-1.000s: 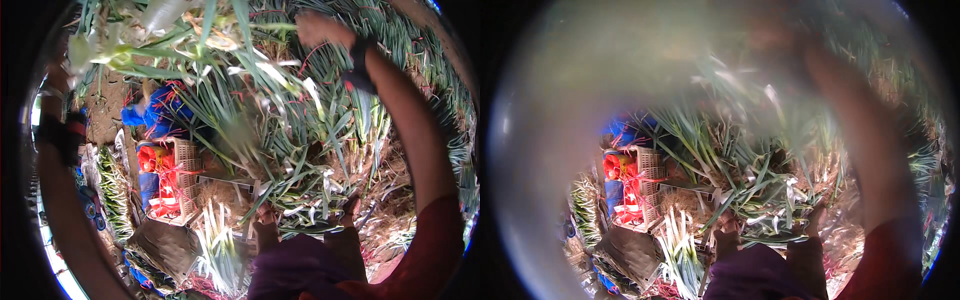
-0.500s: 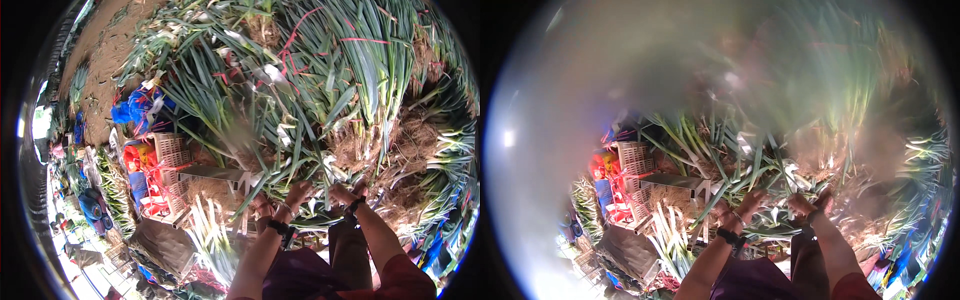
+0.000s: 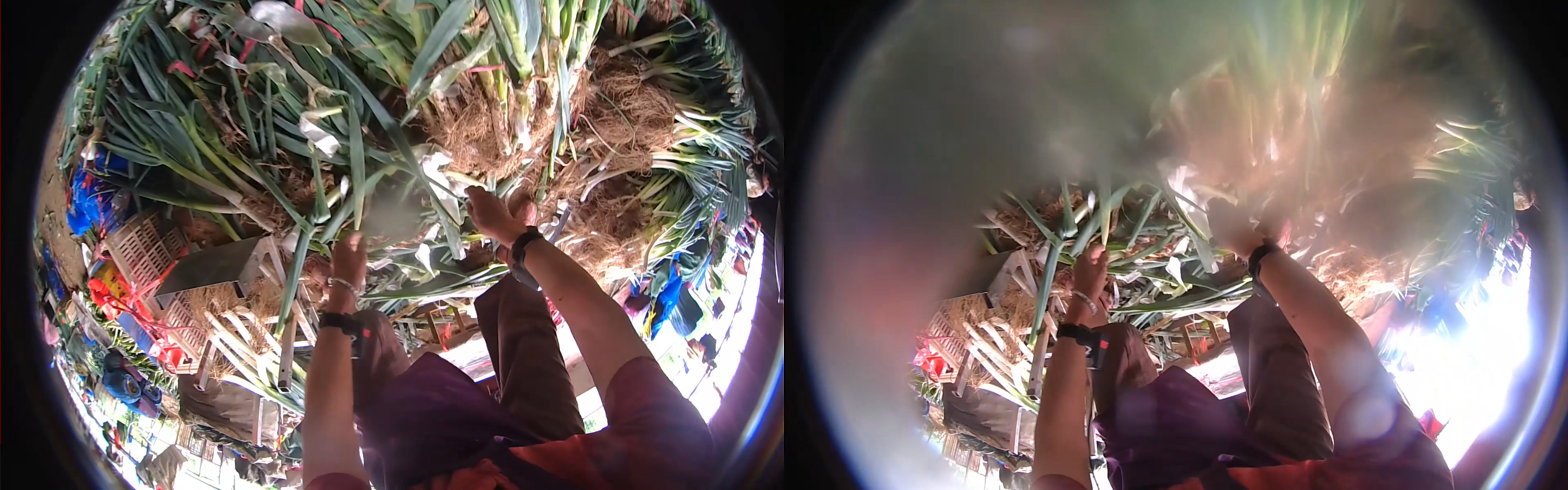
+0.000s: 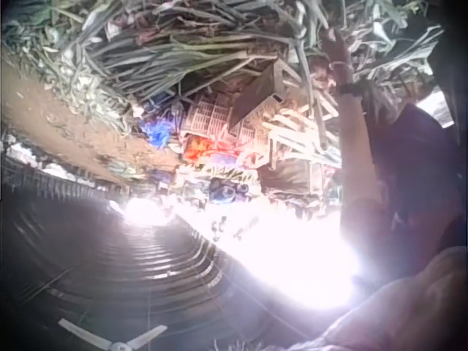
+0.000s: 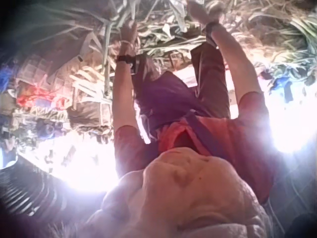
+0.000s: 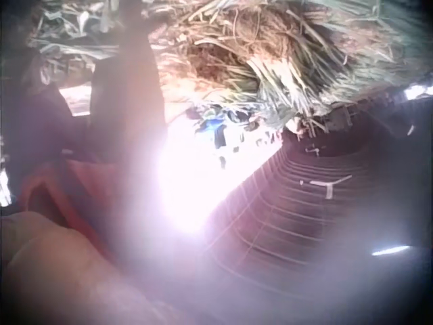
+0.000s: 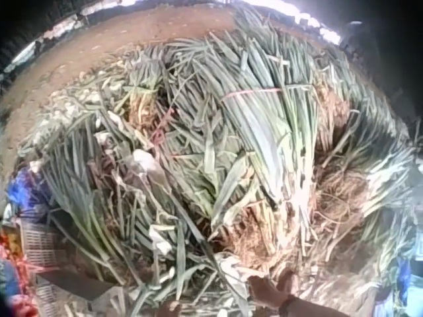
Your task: Cleaning soil and outer layers from leeks and bunching them with plastic ties.
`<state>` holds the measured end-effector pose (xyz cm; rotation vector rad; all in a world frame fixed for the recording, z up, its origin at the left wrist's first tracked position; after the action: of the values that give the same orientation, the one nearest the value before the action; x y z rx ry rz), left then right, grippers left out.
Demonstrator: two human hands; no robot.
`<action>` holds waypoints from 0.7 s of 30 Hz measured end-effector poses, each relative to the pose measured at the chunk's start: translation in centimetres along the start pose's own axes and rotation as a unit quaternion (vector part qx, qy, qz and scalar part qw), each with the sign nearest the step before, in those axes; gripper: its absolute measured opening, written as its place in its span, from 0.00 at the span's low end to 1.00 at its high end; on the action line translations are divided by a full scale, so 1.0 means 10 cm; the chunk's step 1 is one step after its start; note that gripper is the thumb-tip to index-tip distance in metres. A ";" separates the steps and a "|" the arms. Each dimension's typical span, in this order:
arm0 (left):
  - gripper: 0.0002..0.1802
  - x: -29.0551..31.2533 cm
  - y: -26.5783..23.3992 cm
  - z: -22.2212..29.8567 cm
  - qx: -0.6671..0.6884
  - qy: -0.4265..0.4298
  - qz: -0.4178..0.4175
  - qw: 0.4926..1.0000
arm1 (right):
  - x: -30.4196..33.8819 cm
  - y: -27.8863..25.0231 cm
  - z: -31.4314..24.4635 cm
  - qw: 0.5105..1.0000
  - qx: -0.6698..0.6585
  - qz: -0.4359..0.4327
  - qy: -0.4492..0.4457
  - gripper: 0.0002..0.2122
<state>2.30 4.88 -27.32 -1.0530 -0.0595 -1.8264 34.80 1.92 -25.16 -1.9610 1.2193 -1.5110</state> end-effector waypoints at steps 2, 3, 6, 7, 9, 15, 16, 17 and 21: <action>0.20 -0.08 -0.15 -0.23 -0.082 0.048 0.044 0.994 | 0.00 0.16 -0.11 1.000 -0.008 0.010 -0.009 0.17; 0.25 -0.16 -0.18 -0.18 -0.108 0.075 0.068 0.989 | 0.01 0.24 -0.07 0.998 -0.001 0.052 -0.027 0.21; 0.37 -0.53 -0.39 -0.26 -0.286 0.153 0.160 0.932 | -0.38 0.35 -0.20 0.994 -0.029 0.082 -0.070 0.35; 0.40 -0.72 -0.42 -0.12 -0.282 0.158 0.147 0.935 | -0.56 0.34 -0.23 0.988 -0.028 0.117 -0.092 0.36; 0.41 -1.00 -0.45 -0.11 -0.322 0.155 0.120 0.926 | -0.95 0.19 -0.54 0.994 -0.095 0.036 -0.028 0.38; 0.49 -1.26 0.62 -0.34 -0.390 0.129 0.012 0.912 | -1.58 0.74 -0.52 0.986 -0.128 0.111 -0.011 0.37; 0.50 -1.11 0.82 -0.44 -0.371 0.124 0.019 0.920 | -1.52 0.91 -0.47 0.989 -0.125 0.081 -0.005 0.37; 0.48 -0.91 1.02 -0.52 -0.351 0.121 0.039 0.928 | -1.26 1.07 -0.46 0.983 -0.082 0.163 -0.021 0.35; 0.35 -0.13 1.69 -0.55 -0.176 0.095 0.044 0.979 | -0.32 1.78 -0.16 0.984 -0.144 0.086 0.064 0.28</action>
<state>11.93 -5.41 -38.21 -1.0962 0.4325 -1.8877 26.06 -4.98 -39.51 -1.8931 1.6985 -1.4589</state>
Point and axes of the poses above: each hand's wrist, its own x-axis away from the middle knuckle, its own y-axis out of the palm, z = x × y, the point moved 1 cm from there along -x, towards the middle knuckle, and after that the axes turned 6 degrees about x, right-handed, at the moved point
